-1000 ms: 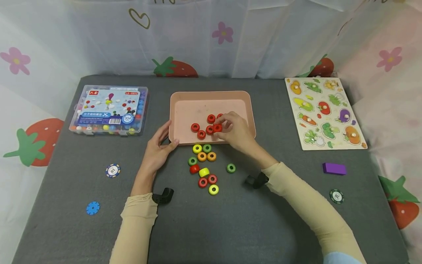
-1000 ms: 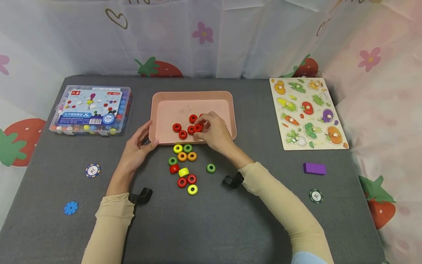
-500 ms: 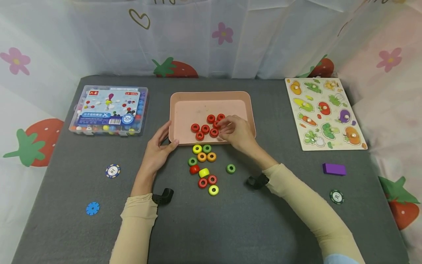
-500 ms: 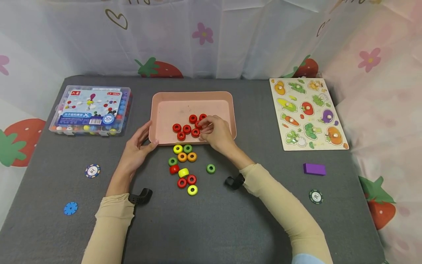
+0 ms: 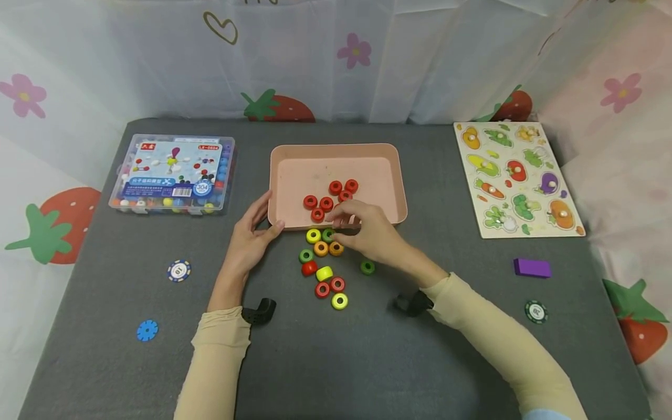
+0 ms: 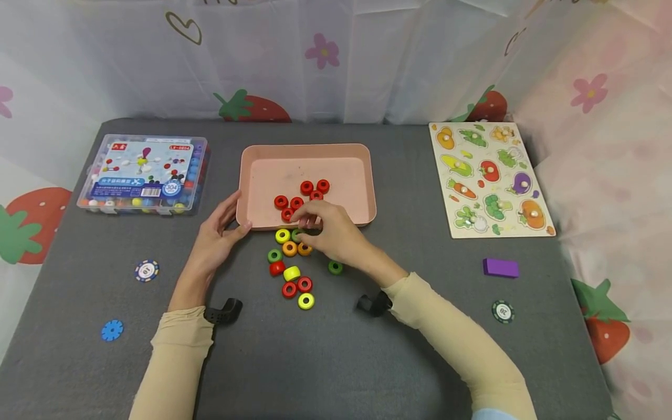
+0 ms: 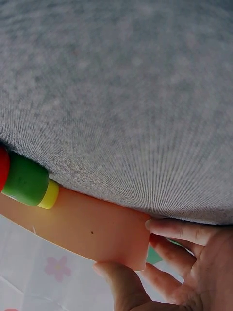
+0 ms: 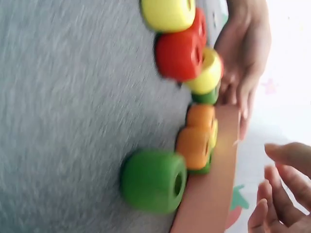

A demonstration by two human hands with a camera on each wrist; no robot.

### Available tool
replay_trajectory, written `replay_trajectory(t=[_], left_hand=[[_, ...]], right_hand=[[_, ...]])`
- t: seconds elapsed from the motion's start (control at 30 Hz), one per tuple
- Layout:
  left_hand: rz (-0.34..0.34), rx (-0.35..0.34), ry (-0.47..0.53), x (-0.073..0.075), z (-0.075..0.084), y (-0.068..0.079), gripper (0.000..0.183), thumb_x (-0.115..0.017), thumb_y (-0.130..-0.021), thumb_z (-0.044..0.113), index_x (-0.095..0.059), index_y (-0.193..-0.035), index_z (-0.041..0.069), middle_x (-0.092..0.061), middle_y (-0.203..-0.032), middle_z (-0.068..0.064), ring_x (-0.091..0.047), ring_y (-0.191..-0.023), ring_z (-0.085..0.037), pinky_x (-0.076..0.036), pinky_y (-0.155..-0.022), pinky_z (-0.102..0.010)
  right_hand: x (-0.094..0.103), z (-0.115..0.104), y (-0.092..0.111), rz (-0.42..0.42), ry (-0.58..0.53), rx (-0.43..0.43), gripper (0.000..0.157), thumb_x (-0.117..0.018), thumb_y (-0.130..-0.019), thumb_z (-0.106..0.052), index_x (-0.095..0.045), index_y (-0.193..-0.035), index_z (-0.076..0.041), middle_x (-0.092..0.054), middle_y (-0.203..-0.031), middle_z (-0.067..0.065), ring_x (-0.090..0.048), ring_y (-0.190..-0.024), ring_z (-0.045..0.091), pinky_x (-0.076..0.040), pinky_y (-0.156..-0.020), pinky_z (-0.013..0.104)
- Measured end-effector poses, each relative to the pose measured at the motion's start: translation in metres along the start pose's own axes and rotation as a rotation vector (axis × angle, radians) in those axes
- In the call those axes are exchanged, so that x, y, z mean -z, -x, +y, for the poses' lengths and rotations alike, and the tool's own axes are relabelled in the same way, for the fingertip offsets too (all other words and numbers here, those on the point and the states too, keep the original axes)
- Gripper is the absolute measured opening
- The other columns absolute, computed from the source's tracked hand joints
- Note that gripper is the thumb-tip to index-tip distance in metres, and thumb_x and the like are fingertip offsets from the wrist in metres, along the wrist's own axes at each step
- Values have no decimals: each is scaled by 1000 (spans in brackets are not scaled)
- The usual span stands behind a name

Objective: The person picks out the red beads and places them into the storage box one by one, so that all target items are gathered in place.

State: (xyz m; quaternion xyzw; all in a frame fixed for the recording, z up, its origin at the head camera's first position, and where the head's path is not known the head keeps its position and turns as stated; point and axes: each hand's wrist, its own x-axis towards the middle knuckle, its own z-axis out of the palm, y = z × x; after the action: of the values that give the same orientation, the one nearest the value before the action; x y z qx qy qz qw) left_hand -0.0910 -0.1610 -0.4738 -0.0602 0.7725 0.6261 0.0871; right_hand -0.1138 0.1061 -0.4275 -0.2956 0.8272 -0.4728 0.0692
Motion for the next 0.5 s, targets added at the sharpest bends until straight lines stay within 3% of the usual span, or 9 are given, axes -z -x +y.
replay_trajectory(t=[0.1, 0.3, 0.4, 0.5], left_hand=[[1, -5, -5, 0, 0, 0, 70, -69, -96, 22, -35, -157, 30, -40, -158, -3, -63, -119, -31, -49, -90, -28], [5, -20, -3, 0, -1, -1, 69, -69, -96, 22, -36, -156, 28, -41, -158, -4, -62, -120, -31, -49, -86, -21], [6, -28, -2, 1, -1, -1, 69, -69, -96, 20, -36, -156, 28, -40, -158, -4, -61, -122, -31, -48, -85, -19], [4, -23, -2, 0, -1, -1, 69, -69, -96, 21, -37, -156, 29, -40, -158, -4, -61, -121, -30, -48, -85, -19]], right_hand=[[-4, -7, 3, -105, -14, 1, 32, -82, -81, -4, -71, -111, -4, -70, -100, 11, -62, -86, 29, -51, -75, 46], [-19, -8, 7, -346, 11, 2, 35, -76, -89, -7, -69, -123, -8, -69, -106, 4, -59, -85, 19, -51, -77, 33], [-29, -7, 7, -400, 77, -15, 33, -74, -92, -13, -69, -124, -13, -65, -101, -2, -56, -81, 13, -48, -73, 26], [-37, -8, 9, -399, 180, -30, 34, -77, -90, -24, -71, -123, -18, -60, -98, -4, -55, -82, 11, -46, -71, 25]])
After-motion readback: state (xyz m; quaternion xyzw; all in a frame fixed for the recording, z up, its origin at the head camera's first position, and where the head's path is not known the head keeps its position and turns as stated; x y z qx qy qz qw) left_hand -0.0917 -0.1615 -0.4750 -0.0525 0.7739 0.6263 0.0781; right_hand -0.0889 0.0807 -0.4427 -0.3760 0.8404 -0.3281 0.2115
